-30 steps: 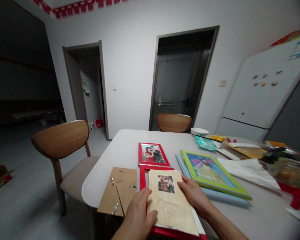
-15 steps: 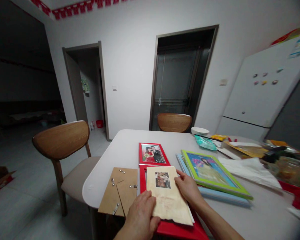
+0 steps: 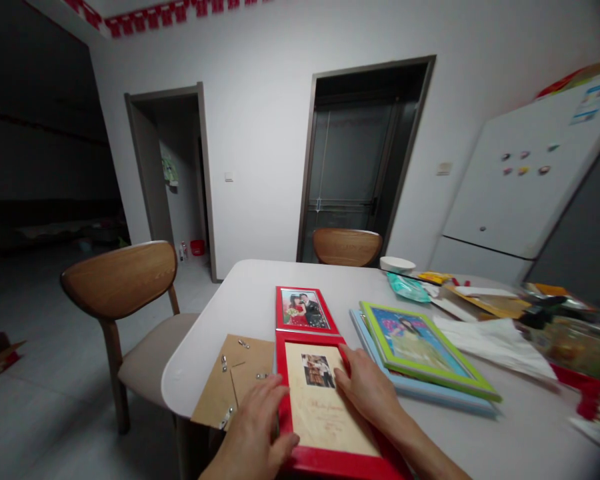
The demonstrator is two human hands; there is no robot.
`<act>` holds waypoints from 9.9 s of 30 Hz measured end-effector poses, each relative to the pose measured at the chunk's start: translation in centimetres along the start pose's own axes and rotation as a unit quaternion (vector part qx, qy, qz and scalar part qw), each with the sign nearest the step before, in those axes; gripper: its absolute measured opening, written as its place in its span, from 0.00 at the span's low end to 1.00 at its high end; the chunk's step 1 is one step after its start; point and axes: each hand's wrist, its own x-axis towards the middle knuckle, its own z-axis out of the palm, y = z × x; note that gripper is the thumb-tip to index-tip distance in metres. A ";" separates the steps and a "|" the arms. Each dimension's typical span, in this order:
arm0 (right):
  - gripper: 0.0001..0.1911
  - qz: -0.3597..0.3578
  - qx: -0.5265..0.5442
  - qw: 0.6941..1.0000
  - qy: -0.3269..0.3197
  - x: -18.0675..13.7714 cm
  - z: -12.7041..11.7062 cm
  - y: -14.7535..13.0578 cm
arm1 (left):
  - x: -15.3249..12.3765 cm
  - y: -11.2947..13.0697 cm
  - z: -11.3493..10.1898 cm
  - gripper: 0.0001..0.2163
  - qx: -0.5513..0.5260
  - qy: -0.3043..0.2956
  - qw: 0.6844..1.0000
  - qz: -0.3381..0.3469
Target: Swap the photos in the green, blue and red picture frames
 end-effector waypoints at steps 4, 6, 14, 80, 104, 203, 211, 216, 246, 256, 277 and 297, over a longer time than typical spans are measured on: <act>0.19 -0.100 0.092 0.991 -0.019 -1.2 -0.1 -3.4 | -1.9 -3.3 -2.4 0.30 0.076 -0.022 0.993 -0.091; 0.18 -0.151 0.123 0.979 -0.067 -2.2 0.2 -6.1 | -2.5 -4.3 -2.8 0.31 0.108 -0.033 0.985 -0.131; 0.23 -0.219 0.065 0.967 -0.115 -4.1 2.6 -13.1 | -2.5 -6.6 -2.1 0.23 0.143 0.019 0.987 -0.073; 0.14 -0.103 -0.004 0.994 -0.031 -1.3 -0.3 -0.1 | 1.3 1.3 2.7 0.21 0.015 -0.032 0.999 0.013; 0.13 -0.055 -0.042 0.995 -0.069 0.1 0.1 0.2 | 1.6 1.1 2.9 0.29 0.007 -0.016 1.000 0.003; 0.15 -0.065 0.066 0.993 -0.075 5.0 1.5 -3.6 | 1.2 0.4 2.8 0.26 0.009 -0.024 1.000 0.014; 0.14 -0.288 0.103 0.940 -0.153 -4.2 -1.8 -3.8 | 0.9 1.1 2.1 0.23 -0.001 -0.018 1.000 -0.010; 0.14 -0.316 0.088 0.933 -0.146 -5.5 -2.3 -3.5 | 0.9 0.9 2.4 0.24 0.003 -0.007 1.000 -0.007; 0.30 0.146 0.684 0.708 -0.096 -3.9 -5.9 -2.8 | -0.1 1.3 3.1 0.07 -0.258 0.137 0.956 0.024; 0.32 0.036 0.567 0.822 -0.037 -4.8 -2.2 -6.5 | 0.7 3.9 4.4 0.18 -0.513 0.121 0.849 0.029; 0.23 -0.032 0.035 0.998 -0.035 -4.1 0.5 0.2 | 0.0 -0.7 0.5 0.25 -0.138 0.072 0.981 -0.114; 0.31 0.170 0.415 0.893 0.045 -2.0 -9.5 6.6 | 6.1 6.4 5.8 0.30 -0.214 0.063 0.974 0.024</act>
